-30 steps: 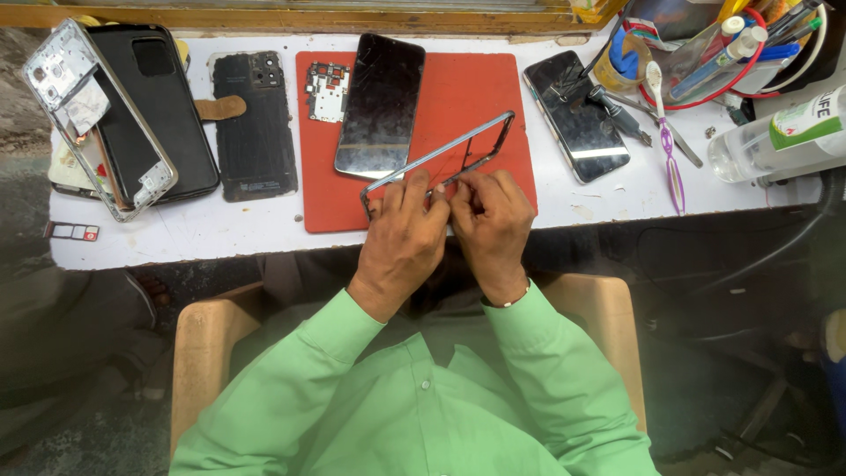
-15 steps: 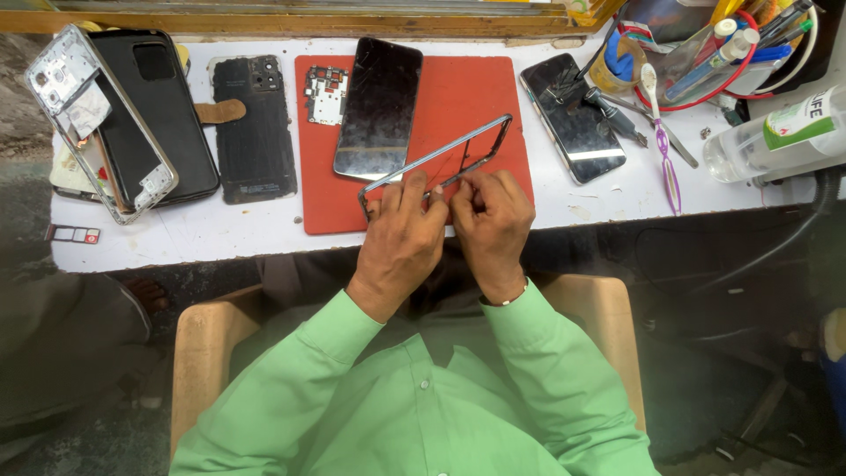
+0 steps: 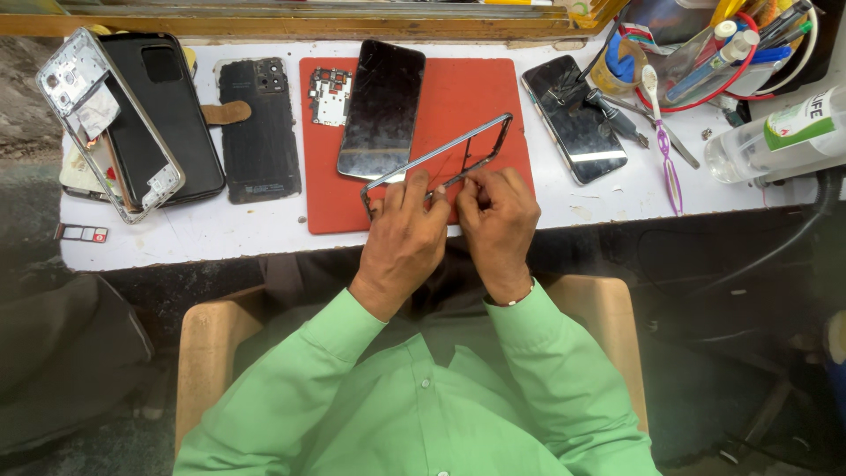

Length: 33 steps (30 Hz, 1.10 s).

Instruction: The person uses a metal prying tool to separate the screen from the smartphone frame, then reassembles the device by placing the screen back and pressing the edges. The person powers on the phone to verify the screen functions and shows the display to a customer.

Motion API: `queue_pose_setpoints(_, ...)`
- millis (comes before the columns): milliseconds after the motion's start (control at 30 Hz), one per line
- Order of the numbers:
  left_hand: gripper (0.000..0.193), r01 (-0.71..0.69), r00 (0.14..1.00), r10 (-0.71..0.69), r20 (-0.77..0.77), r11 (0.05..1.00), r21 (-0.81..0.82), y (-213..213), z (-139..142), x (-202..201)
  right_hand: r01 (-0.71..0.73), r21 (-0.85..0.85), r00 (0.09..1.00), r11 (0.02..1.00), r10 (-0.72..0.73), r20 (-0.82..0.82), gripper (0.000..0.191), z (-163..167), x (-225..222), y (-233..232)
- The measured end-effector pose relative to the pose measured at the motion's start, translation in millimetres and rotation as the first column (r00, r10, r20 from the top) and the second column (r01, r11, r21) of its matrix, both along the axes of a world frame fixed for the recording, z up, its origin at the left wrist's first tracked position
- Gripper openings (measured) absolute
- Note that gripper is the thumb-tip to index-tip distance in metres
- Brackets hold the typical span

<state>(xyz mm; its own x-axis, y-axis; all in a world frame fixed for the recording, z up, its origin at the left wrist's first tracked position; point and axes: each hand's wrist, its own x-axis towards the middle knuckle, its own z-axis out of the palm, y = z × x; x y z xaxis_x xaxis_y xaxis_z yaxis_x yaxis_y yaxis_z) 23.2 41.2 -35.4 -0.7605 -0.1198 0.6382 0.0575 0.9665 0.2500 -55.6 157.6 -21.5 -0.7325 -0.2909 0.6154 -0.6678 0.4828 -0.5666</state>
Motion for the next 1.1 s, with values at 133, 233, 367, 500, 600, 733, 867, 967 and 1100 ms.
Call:
queue_pose_setpoints(133, 0.016, -0.003, 1.0, 0.003, 0.007, 1.0, -0.011, -1.8, 2.3, 3.0, 0.031, -0.011, 0.999, 0.999, -0.032, -0.024, 0.008, 2.1, -3.1, 1.2)
queue_pose_setpoints(233, 0.019, 0.005, 1.0, -0.005, 0.002, 1.0, -0.014, -3.5, 2.3, 3.8, 0.012, -0.064, 0.999, 0.998, -0.008, 0.054, 0.006, 2.2, -2.3, 2.3)
queue_pose_setpoints(367, 0.016, 0.0, 1.0, 0.0, 0.013, 1.0, -0.005, -3.5, 1.6, 2.0, -0.06, 0.0, 0.998, 0.998, 0.06, -0.002, 0.006, 1.9, -1.3, 2.5)
queue_pose_setpoints(500, 0.016, 0.001, 1.0, -0.001, 0.025, 1.0, 0.0, -2.4, 2.5, 2.4, 0.038, -0.029, 0.999, 0.999, -0.038, -0.02, 0.005, 3.6, -4.2, 3.2)
queue_pose_setpoints(600, 0.016, 0.004, 0.999, -0.004, 0.045, 1.0, -0.006, -2.7, 3.8, 3.4, 0.03, -0.074, 0.999, 0.997, -0.028, 0.033, 0.004, 3.7, -4.1, 4.0)
queue_pose_setpoints(733, 0.018, 0.008, 1.0, -0.008, 0.021, 1.0, 0.008, -1.9, 3.7, 2.2, -0.013, 0.012, 0.998, 1.0, 0.013, -0.053, 0.006, 1.8, -3.5, 4.1)
queue_pose_setpoints(867, 0.018, 0.011, 0.999, -0.012, 0.039, 1.0, 0.018, -1.8, 3.7, 2.9, 0.064, -0.053, 0.998, 0.997, -0.065, -0.015, 0.006, 0.7, -5.3, 3.2)
queue_pose_setpoints(967, 0.02, 0.008, 0.999, -0.008, 0.031, 1.0, 0.019, -3.8, 4.0, 3.5, 0.012, -0.065, 1.0, 0.998, -0.01, 0.027, 0.006, 0.7, -4.7, 4.7)
queue_pose_setpoints(1100, 0.018, 0.018, 1.0, -0.018, 0.023, 1.0, 0.025, -2.5, 3.1, 1.7, 0.047, -0.045, 0.997, 0.998, -0.049, -0.062, 0.006, 0.0, -5.4, 5.7)
